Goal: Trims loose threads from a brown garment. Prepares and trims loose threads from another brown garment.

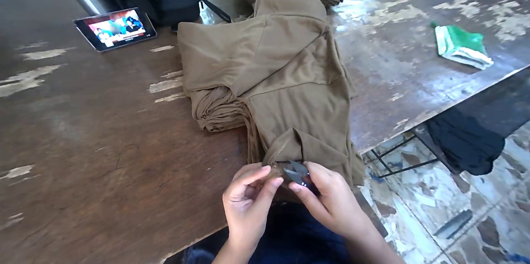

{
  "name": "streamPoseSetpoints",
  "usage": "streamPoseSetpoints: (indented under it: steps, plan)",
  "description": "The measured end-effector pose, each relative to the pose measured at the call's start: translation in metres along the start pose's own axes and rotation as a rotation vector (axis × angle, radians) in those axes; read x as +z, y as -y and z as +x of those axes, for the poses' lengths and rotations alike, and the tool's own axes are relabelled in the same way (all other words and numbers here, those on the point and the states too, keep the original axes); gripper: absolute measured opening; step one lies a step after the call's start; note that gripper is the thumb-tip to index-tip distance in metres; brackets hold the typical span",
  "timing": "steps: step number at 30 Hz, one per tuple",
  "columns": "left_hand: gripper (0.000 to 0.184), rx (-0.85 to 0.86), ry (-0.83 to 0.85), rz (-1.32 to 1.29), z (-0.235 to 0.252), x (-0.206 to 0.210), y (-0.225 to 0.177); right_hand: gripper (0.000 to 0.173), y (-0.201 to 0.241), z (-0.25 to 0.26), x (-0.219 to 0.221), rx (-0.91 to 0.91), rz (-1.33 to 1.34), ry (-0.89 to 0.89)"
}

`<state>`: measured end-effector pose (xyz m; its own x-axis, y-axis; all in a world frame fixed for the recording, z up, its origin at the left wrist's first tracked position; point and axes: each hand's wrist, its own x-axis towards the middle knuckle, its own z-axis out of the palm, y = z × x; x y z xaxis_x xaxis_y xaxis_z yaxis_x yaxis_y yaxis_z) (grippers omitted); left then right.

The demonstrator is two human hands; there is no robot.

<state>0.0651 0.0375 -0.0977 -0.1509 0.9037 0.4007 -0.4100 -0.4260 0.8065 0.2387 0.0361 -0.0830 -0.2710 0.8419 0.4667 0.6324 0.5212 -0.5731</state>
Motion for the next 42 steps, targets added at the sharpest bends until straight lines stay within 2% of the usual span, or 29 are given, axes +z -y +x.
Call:
streamPoseSetpoints:
  steps: [2,4,12,15,18,23,28,32,34,36,38,40,42]
  plan:
    - [0.017,0.03,-0.019,0.027,0.0,0.001,0.001,0.045,-0.003,-0.005,-0.003,-0.017,-0.012,0.018]
    - [0.01,0.033,-0.004,0.034,0.0,0.001,0.0,0.043,-0.003,-0.007,-0.002,-0.037,-0.065,0.014]
    - [0.011,0.002,0.044,0.001,-0.001,-0.002,-0.007,0.051,0.007,0.004,0.01,-0.074,-0.173,-0.039]
    - [0.023,-0.059,0.013,-0.062,0.002,-0.003,-0.007,0.05,0.004,0.004,0.008,-0.051,-0.113,-0.032]
    - [0.012,-0.122,-0.042,-0.078,0.002,-0.003,-0.009,0.047,0.004,0.002,0.007,-0.041,-0.077,-0.034]
    - [0.011,-0.047,0.029,0.006,0.0,-0.002,-0.016,0.045,0.01,0.006,0.01,-0.066,-0.141,-0.059]
    - [0.01,0.006,0.079,0.118,-0.001,-0.002,-0.019,0.051,0.011,0.012,0.009,-0.075,-0.1,-0.052]
    - [0.011,0.07,0.074,0.226,0.0,-0.003,-0.013,0.047,-0.003,0.024,-0.002,-0.019,-0.114,-0.21]
    - [0.012,0.114,0.076,0.284,-0.001,-0.005,-0.012,0.045,-0.018,0.035,-0.004,0.005,-0.153,-0.211]
    - [0.012,0.205,0.111,0.369,0.001,-0.009,-0.013,0.037,-0.035,0.04,-0.004,0.028,-0.033,-0.162]
    - [0.013,0.311,0.168,0.45,0.004,-0.017,-0.015,0.021,-0.042,0.037,-0.012,0.0,0.305,-0.169]
    - [0.012,0.349,0.245,0.511,0.007,-0.028,-0.018,0.023,-0.041,0.028,-0.032,-0.052,0.622,-0.139]
    - [0.008,0.31,0.346,0.586,0.007,-0.039,-0.021,0.024,-0.042,0.017,-0.047,-0.059,0.645,-0.067]
